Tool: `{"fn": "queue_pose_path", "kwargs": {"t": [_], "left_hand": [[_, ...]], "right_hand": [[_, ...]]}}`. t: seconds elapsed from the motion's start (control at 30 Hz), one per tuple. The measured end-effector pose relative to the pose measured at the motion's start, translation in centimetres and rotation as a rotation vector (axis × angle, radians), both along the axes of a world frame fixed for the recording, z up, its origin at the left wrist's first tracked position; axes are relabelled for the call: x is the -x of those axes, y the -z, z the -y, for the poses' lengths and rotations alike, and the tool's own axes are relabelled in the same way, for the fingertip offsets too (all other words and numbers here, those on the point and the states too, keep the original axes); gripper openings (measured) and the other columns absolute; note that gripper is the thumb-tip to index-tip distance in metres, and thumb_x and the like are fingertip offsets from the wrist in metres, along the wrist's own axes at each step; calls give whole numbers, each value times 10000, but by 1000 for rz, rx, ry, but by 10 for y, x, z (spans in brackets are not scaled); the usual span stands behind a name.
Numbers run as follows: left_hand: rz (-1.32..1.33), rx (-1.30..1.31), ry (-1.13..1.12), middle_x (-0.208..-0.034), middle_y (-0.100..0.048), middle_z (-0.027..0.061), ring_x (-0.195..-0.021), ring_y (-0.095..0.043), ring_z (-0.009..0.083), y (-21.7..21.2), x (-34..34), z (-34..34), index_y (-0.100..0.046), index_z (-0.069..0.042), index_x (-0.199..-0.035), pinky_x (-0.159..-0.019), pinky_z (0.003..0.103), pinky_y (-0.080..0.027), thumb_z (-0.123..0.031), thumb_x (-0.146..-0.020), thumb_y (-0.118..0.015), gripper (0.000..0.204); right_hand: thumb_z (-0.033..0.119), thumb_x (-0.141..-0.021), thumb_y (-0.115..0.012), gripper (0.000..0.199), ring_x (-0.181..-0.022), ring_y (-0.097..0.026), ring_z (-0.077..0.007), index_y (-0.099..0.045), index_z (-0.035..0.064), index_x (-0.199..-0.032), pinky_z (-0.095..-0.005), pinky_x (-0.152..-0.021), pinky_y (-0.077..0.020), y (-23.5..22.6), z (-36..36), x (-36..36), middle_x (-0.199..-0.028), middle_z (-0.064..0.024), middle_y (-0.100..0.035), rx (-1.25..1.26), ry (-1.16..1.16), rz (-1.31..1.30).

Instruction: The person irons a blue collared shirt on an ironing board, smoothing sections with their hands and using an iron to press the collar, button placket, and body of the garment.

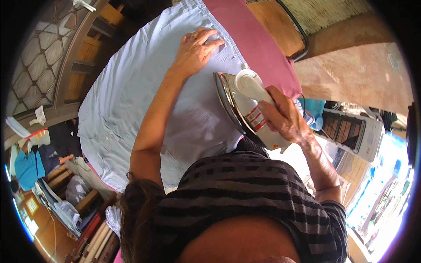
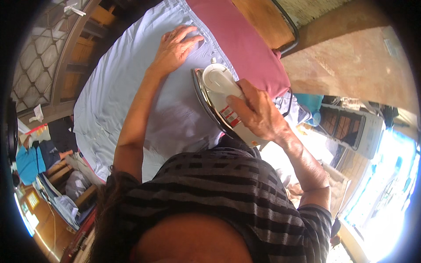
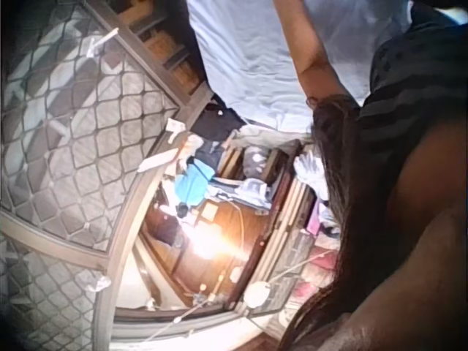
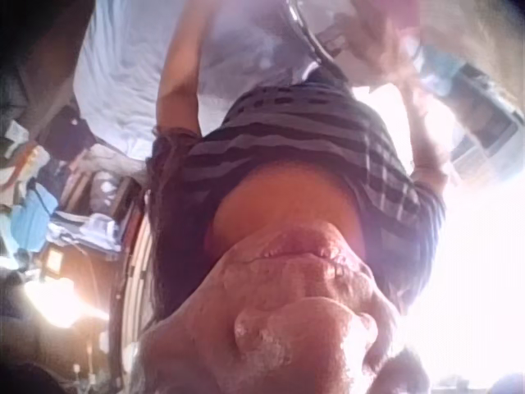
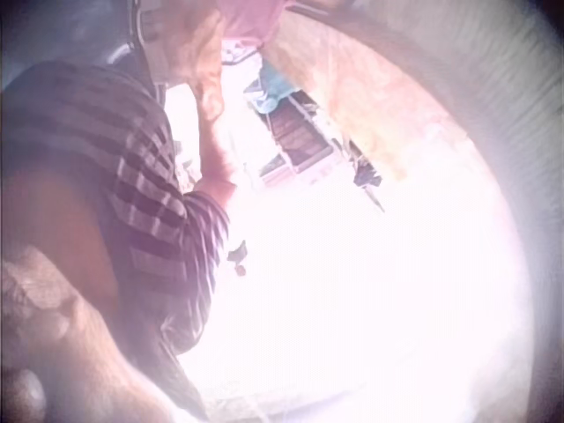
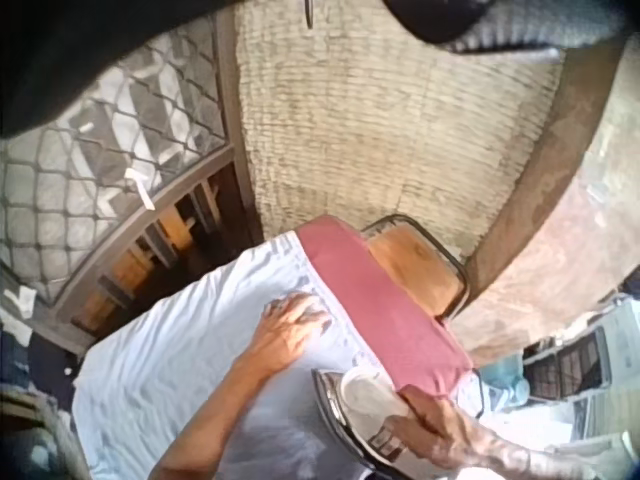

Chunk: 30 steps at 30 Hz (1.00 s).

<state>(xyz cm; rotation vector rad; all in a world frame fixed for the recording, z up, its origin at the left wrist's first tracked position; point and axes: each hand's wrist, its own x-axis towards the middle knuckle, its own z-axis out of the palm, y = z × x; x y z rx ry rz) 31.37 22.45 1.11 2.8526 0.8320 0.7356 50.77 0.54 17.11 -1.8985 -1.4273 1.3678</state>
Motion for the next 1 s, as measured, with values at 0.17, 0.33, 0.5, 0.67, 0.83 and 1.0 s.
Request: {"fn": "queue_pose_path", "kwargs": {"t": [0.17, 0.33, 0.5, 0.67, 0.83, 1.0], "left_hand": [[-14, 53, 79, -1398, -521, -31, -1257, -486, 232, -8, -2, -8, -647, -296, -1294, -1044, 472, -366, -153, -925, -608, 398], [104, -35, 202, -1251, -588, -29, -1177, -529, 238, 3, -16, -27, -697, -267, -1175, -994, 468, -382, -200, -908, -647, 280], [136, 35, 194, -1071, -597, -44, -1111, -547, 207, 6, -25, -36, -703, -221, -950, -935, 466, -383, -274, -861, -709, 104], [186, 39, 170, -1045, -594, -47, -1084, -548, 196, 9, -25, -39, -703, -238, -921, -930, 458, -370, -299, -847, -719, 97], [172, 60, 146, -1053, -597, -57, -1100, -535, 202, 7, -25, -39, -717, -262, -941, -931, 466, -370, -296, -842, -717, 104], [70, 96, 103, -1061, -604, -63, -1109, -527, 201, -3, -31, -38, -725, -270, -960, -935, 470, -374, -313, -843, -707, 126]], "right_hand": [[258, -1001, -548, 323, -601, -589, -222, -472, -25, -1138, -374, -590, -479, 32, 17, 46, -731, -152, -585, -63, 179, -23], [252, -1009, -548, 287, -543, -562, -161, -426, -4, -1051, -350, -499, -453, 44, 18, 75, -701, -122, -569, -119, 361, -86], [251, -1013, -546, 273, -501, -523, -131, -425, 8, -994, -316, -457, -421, 56, 3, 77, -663, -79, -540, -206, 496, -168], [270, -1032, -504, 262, -499, -498, -108, -430, 20, -1009, -290, -467, -385, 52, 4, 74, -613, -44, -500, -235, 512, -150], [283, -1024, -518, 278, -492, -495, -108, -439, 17, -1026, -294, -461, -385, 50, 9, 74, -601, -39, -508, -156, 473, -157], [304, -1021, -504, 289, -481, -479, -109, -435, 30, -960, -290, -455, -380, 57, -19, 55, -602, -49, -506, -268, 564, -149]]}}
